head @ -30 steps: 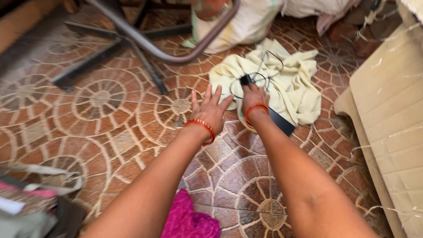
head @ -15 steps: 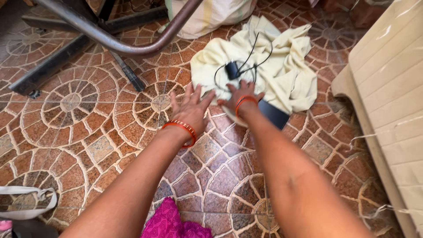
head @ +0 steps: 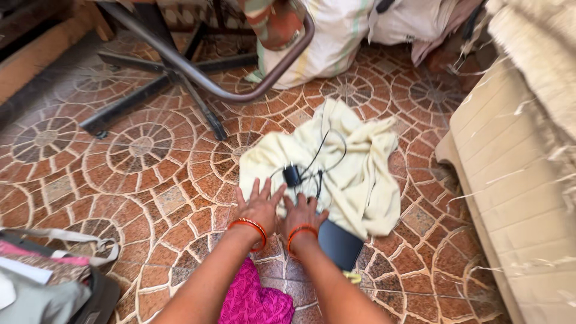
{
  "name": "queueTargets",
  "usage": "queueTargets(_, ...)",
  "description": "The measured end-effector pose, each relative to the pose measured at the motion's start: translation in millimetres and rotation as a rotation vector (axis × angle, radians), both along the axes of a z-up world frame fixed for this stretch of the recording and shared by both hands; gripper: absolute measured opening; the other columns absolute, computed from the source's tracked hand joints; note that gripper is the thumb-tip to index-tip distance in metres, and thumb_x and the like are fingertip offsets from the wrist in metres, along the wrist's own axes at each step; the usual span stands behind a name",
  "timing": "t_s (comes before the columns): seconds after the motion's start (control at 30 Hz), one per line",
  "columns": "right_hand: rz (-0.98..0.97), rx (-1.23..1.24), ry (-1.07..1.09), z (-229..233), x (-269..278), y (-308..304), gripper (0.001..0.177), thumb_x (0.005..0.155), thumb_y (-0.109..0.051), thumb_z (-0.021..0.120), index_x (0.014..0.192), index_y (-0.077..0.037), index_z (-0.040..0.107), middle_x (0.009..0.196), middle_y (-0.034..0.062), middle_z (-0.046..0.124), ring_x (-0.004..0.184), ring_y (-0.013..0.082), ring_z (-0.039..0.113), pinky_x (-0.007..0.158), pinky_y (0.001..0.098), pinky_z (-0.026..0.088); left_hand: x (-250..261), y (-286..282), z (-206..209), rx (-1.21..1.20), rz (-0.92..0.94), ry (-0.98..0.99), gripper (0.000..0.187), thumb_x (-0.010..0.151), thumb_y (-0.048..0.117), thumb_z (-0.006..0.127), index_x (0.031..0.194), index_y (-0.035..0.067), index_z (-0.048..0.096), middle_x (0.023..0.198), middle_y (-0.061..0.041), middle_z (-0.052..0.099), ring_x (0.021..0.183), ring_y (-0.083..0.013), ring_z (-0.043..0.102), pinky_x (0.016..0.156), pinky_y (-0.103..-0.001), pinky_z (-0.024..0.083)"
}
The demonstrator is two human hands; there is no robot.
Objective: The person packs a suitcase with clothes and objects, then picks up a phone from the floor and wipes its screen with a cloth.
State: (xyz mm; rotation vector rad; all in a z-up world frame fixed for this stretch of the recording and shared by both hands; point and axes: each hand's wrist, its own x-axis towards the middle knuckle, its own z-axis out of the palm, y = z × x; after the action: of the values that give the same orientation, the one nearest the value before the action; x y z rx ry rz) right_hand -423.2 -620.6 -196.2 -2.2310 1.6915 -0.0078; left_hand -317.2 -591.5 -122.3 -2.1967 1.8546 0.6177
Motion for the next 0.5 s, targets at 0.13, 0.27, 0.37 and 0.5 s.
queueTargets(0.13,0.063,0.051,0.015,2,-4,27,0.062,0.09,-0.036,0.068,0.148,-0.032,0.047,0.15,0.0049,0.042,0.144,0.0318,0.03,0.11,0.0716,0.025,-13,29,5,-0.032,0.016,0.084,0.087,0.095,0.029,0.065,0.163,0.035,0.011,0.172,-0.011,0.002,0.159,-0.0336,-0.005,0.122,-0.067,-0.006)
queueTargets(0.27,0.047,0.172,0.034,1,-5,14,0.048,0.091,-0.03,0.065,0.139,-0.031,0.057,0.142,0.0047,0.053,0.138,0.0323,0.043,0.111,0.0683,0.032,-16,52,12,-0.109,0.012,0.101,0.087,0.095,0.03,0.066,0.163,0.037,0.012,0.172,-0.009,0.004,0.159,-0.0334,-0.003,0.121,-0.068,-0.005)
queueTargets(0.37,0.056,0.01,0.027,-5,-10,-4,0.024,0.097,-0.025,0.06,0.115,-0.021,0.075,0.129,0.0061,0.066,0.124,0.0299,0.059,0.112,0.0707,0.031,-11,66,25,-0.08,0.0,0.038,0.091,0.094,0.031,0.067,0.163,0.038,0.007,0.172,-0.007,0.002,0.158,-0.0335,-0.004,0.12,-0.069,-0.004)
queueTargets(0.5,0.063,-0.233,-0.386,5,-8,-4,0.02,0.088,-0.012,0.065,0.101,-0.016,0.079,0.107,0.0147,0.072,0.101,0.0369,0.068,0.086,0.048,0.055,-4,90,36,-0.083,0.001,-0.038,0.093,0.094,0.035,0.068,0.163,0.038,0.006,0.172,-0.008,0.003,0.159,-0.033,0.001,0.12,-0.069,0.003)
